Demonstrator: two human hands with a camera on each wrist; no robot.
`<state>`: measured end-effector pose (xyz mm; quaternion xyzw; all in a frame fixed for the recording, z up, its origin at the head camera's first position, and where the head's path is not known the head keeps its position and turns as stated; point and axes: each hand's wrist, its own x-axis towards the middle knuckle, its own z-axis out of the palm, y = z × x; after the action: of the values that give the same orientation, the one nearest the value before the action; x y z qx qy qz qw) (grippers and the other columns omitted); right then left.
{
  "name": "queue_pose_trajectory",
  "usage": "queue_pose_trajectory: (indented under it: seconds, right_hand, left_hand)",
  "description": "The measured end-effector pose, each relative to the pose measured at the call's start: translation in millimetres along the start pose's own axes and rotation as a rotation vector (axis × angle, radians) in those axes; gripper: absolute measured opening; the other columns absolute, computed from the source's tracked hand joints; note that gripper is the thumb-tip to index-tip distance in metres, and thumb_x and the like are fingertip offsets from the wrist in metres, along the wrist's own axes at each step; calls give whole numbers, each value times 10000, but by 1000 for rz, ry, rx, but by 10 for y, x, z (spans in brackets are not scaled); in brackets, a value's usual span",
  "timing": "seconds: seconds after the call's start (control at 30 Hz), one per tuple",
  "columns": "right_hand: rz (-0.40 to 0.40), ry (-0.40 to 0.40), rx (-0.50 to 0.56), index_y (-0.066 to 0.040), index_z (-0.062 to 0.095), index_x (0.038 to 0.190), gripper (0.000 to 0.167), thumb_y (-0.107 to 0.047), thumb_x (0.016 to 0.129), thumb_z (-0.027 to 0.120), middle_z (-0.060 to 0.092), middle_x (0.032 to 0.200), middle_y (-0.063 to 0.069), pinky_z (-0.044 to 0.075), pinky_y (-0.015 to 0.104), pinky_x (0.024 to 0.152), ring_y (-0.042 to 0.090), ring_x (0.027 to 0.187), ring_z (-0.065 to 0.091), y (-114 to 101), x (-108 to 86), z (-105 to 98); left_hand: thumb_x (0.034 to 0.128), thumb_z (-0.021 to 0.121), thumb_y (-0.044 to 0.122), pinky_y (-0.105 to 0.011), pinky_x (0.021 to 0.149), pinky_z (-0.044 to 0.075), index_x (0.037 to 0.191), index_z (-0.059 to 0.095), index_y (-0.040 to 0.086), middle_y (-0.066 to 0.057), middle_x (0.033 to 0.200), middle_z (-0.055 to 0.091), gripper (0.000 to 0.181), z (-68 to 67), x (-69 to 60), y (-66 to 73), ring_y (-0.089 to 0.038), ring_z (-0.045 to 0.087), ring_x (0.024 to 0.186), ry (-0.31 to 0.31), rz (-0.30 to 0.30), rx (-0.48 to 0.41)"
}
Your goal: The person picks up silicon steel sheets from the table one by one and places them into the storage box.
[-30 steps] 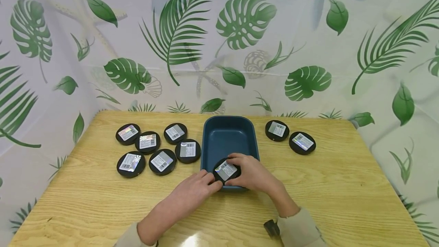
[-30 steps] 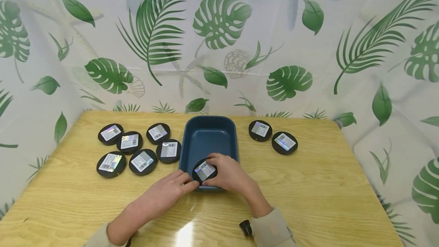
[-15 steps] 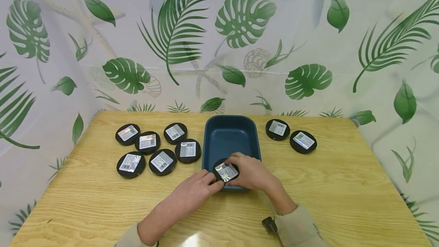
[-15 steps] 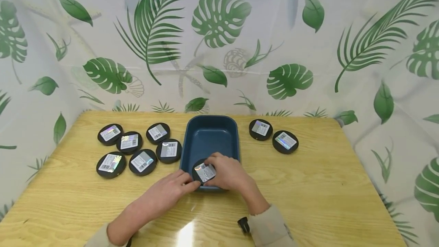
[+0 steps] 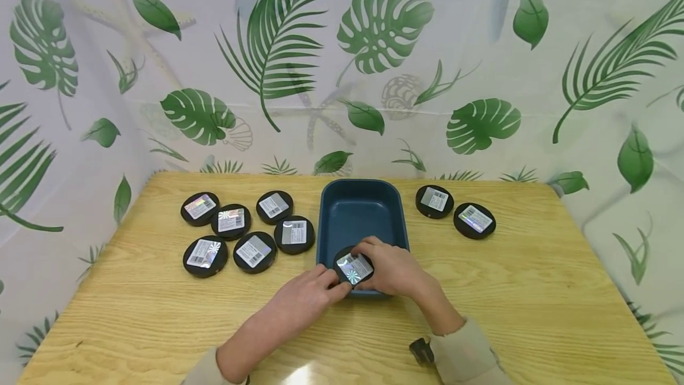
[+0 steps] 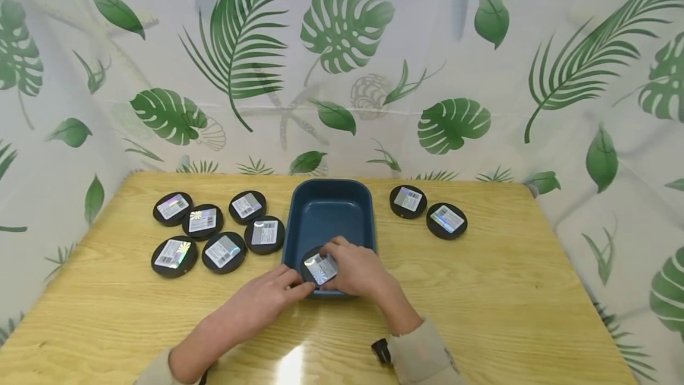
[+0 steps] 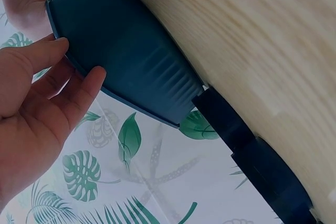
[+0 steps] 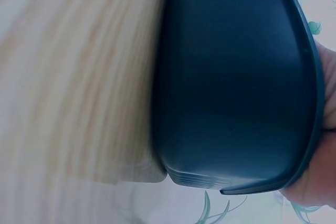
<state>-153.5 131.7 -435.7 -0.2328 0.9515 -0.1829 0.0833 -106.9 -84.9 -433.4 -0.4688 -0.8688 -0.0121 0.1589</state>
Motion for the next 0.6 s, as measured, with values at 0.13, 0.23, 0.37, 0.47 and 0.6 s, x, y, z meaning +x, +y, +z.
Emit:
queue_pose_trajectory:
  seconds: [0.13, 0.23, 0.37, 0.47, 0.6]
  right_hand:
    - [-22, -5, -5, -146, 669, 1201, 535, -292, 736, 890, 599, 1266, 50, 536, 393, 747, 205, 932, 636, 10, -7, 4]
    - [-24, -16, -4, -155, 672, 1216, 535, -308, 748, 880, 595, 1284, 49, 535, 399, 773, 214, 981, 636, 20, -9, -7]
    - [-31, -21, -3, -172, 677, 1223, 528, -347, 762, 865, 595, 1292, 44, 534, 399, 777, 216, 1002, 638, 31, -4, -21]
    - [-41, -20, -4, -181, 682, 1212, 504, -369, 776, 850, 602, 1285, 37, 535, 387, 762, 209, 996, 642, 43, 2, -16]
    - [-55, -25, -3, -184, 687, 1204, 475, -382, 796, 829, 613, 1277, 31, 533, 378, 757, 209, 1008, 648, 58, 3, 4]
  left_hand:
    - [883, 726, 116, -222, 749, 502, 1151, 702, 185, -6, 982, 627, 278, 6, -11, 20, -151, 549, 842, 3, -5, 5]
    - [892, 718, 125, -219, 747, 501, 1157, 697, 190, -4, 986, 624, 274, -4, -3, 18, -151, 548, 840, -1, 4, 12]
    - [899, 711, 127, -221, 750, 503, 1166, 702, 194, -7, 991, 622, 275, -19, 6, 18, -152, 545, 844, -11, -2, 5]
    - [905, 704, 124, -221, 755, 503, 1180, 706, 197, -8, 996, 622, 285, -28, 8, 17, -152, 545, 851, -25, -9, 3]
    - [908, 702, 124, -220, 760, 504, 1189, 707, 195, -8, 1003, 624, 290, -26, -3, 21, -151, 550, 858, -33, -8, 0]
